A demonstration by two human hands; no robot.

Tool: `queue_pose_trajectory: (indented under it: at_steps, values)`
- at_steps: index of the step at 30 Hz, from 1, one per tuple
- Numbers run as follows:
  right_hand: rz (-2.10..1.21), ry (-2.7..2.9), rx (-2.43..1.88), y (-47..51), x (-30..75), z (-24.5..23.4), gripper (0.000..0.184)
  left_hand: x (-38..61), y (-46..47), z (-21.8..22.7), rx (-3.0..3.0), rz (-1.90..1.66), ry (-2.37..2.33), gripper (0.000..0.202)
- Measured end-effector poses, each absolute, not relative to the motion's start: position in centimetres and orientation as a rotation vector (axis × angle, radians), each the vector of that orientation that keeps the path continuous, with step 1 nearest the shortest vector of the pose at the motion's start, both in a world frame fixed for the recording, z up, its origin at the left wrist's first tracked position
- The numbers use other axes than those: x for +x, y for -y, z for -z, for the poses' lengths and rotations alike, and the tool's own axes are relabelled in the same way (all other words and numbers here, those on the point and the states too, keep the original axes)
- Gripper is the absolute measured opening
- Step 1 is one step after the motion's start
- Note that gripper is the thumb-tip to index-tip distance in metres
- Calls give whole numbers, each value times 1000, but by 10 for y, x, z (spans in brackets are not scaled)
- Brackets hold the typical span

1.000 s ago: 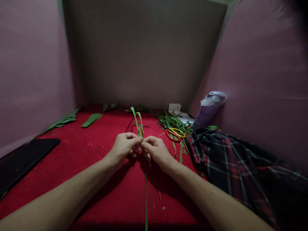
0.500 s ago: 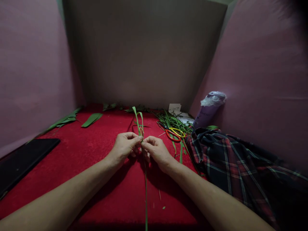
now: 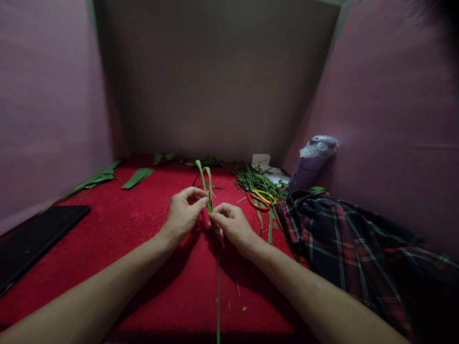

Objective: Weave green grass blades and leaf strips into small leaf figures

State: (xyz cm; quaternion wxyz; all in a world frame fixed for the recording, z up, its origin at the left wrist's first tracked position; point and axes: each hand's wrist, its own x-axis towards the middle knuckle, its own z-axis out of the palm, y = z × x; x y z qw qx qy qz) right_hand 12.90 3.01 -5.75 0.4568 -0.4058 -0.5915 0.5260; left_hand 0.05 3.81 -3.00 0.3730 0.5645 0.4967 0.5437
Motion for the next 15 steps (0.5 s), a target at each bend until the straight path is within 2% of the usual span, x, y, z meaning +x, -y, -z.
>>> queue_pose_trajectory:
  at_steps: [15]
  values:
    - [-1285,1490,-1005,-29,128,55,16,-1,-37,30,1270,-1254,-1184,21]
